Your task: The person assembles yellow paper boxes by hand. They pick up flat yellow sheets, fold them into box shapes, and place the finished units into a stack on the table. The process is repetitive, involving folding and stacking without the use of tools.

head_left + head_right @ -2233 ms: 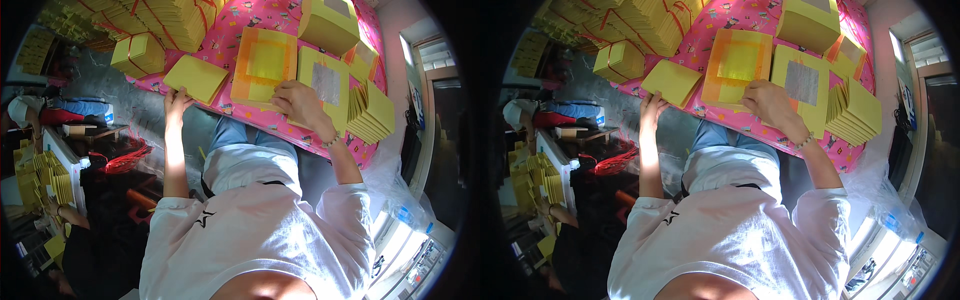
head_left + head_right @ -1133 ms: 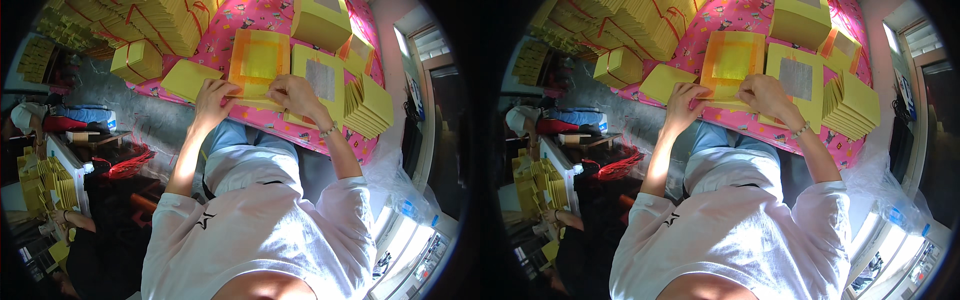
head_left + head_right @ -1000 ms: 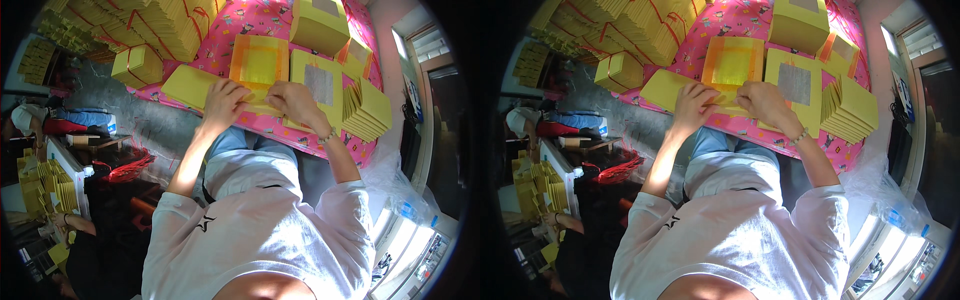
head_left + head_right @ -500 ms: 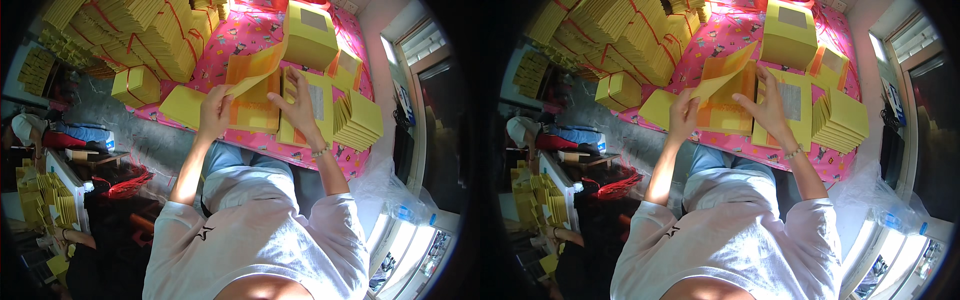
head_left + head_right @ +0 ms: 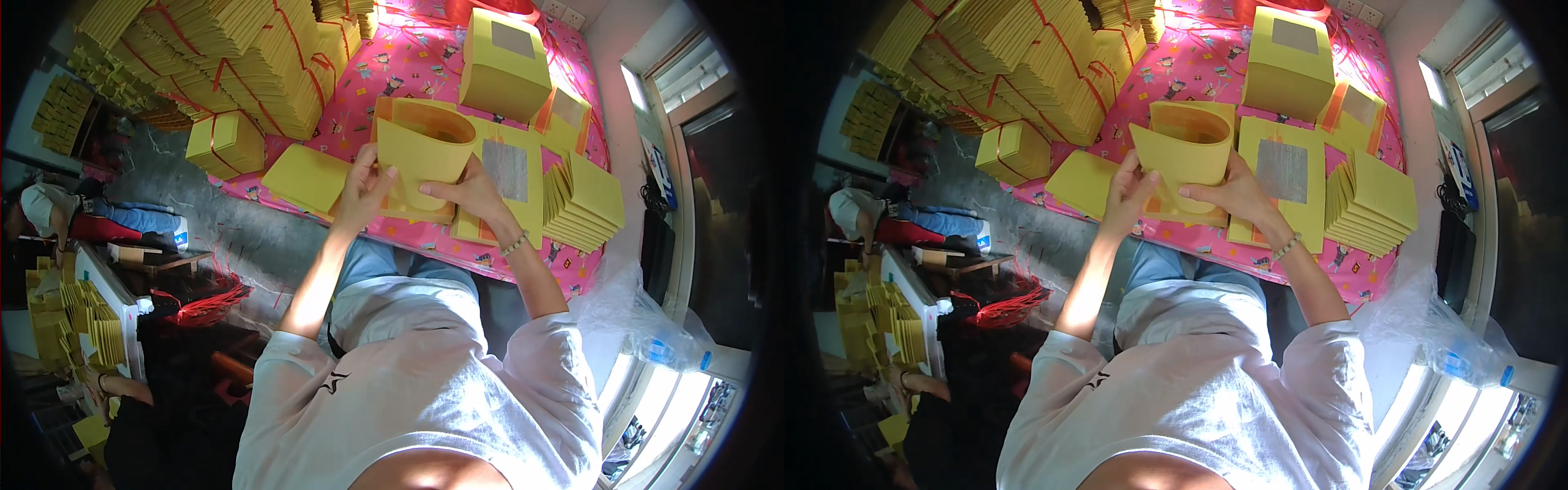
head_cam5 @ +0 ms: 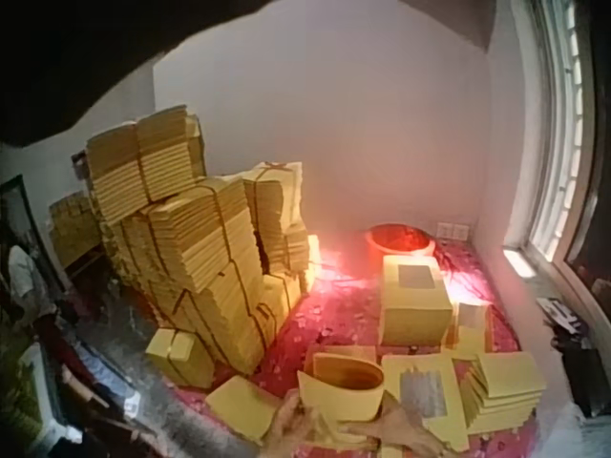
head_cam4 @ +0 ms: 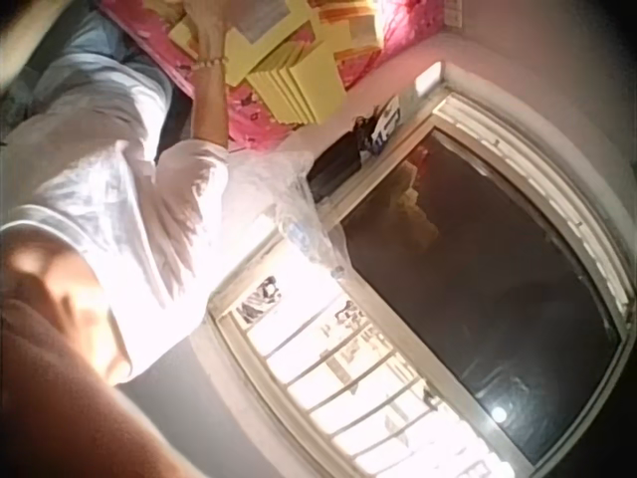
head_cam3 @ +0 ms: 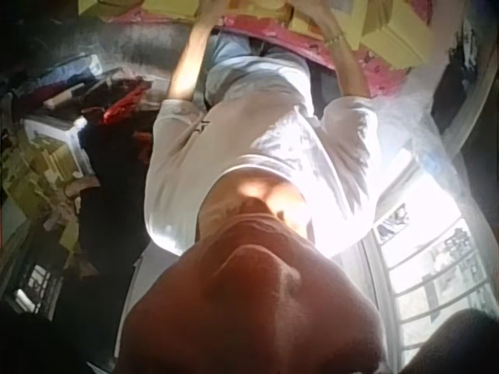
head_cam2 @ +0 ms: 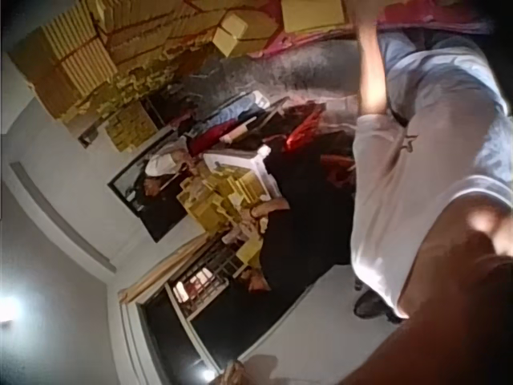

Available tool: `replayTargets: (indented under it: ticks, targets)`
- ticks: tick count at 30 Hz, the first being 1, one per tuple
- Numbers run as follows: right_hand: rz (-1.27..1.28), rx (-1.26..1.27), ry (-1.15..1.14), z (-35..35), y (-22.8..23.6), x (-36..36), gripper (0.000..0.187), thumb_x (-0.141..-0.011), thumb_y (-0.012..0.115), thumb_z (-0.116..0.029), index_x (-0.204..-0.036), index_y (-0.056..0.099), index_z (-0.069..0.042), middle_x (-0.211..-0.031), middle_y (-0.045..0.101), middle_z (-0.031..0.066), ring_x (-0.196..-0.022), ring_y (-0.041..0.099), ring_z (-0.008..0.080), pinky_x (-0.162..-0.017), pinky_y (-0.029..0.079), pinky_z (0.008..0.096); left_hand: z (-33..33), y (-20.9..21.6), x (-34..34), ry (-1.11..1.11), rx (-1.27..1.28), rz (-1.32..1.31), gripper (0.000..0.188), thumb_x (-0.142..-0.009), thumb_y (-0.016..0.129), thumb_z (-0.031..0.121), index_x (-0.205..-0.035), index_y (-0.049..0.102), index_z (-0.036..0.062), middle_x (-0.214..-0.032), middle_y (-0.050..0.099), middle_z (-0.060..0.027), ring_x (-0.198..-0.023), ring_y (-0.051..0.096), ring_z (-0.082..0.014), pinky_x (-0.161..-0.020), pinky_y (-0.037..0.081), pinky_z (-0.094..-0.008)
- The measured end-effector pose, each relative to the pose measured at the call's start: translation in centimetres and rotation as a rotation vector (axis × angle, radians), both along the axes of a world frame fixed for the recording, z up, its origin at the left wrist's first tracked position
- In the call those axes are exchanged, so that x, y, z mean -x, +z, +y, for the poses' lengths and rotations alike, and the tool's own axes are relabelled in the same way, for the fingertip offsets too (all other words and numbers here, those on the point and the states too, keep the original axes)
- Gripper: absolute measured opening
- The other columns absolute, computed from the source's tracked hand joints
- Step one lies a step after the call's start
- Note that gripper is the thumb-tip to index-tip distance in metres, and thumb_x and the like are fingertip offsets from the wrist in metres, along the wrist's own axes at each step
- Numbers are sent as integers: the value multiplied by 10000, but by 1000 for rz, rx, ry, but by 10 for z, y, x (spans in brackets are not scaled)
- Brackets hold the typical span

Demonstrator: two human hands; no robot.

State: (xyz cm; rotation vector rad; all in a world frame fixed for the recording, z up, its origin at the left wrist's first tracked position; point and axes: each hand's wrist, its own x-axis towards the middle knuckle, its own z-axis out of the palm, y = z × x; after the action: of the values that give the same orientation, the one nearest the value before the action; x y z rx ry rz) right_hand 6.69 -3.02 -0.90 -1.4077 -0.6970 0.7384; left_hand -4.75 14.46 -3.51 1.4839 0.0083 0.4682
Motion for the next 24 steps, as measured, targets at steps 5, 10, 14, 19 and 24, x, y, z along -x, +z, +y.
replayTargets:
  ticks: [5,10,14,19,24]
  targets:
    - [-29,-48,7,-3,0,7,578,-740,820,-123,-1233,544,2,-1141,635,52,-1036,589,124,-914,486,280,-11,2,-10,153,-100,-143,348,-907,570,25,-1233,455,-7,-1310,461,-123,-1219,468,-200,-1036,366,-342]
    - [-90,-69,-34,-4,-7,7,584,-753,807,-139,-1249,533,4,-1154,631,67,-1042,594,134,-914,488,287,-13,3,-11,53,16,-87,309,-909,551,2,-1204,462,-18,-1229,509,-108,-1172,493,-170,-1019,375,-327]
    - [-167,1,-104,-4,-15,6,586,-769,792,-153,-1260,519,11,-1168,626,90,-1053,598,143,-909,495,301,-8,-13,-13,26,21,-30,306,-909,549,-4,-1205,473,-13,-1171,550,-87,-1107,523,-145,-984,395,-307]
    - [-85,91,-130,0,-4,-1,544,-805,757,-170,-1247,517,36,-1139,641,114,-1014,623,158,-877,507,296,-3,6,-16,-67,191,160,310,-915,536,9,-1218,477,-1,-1117,584,-82,-1050,558,-138,-935,425,-287]
    - [64,73,-180,2,4,-5,496,-841,722,-207,-1224,534,46,-1123,646,118,-982,635,160,-840,517,293,-11,33,-21,-49,370,374,300,-955,508,91,-1242,476,12,-1160,590,-92,-1064,581,-152,-907,460,-297]
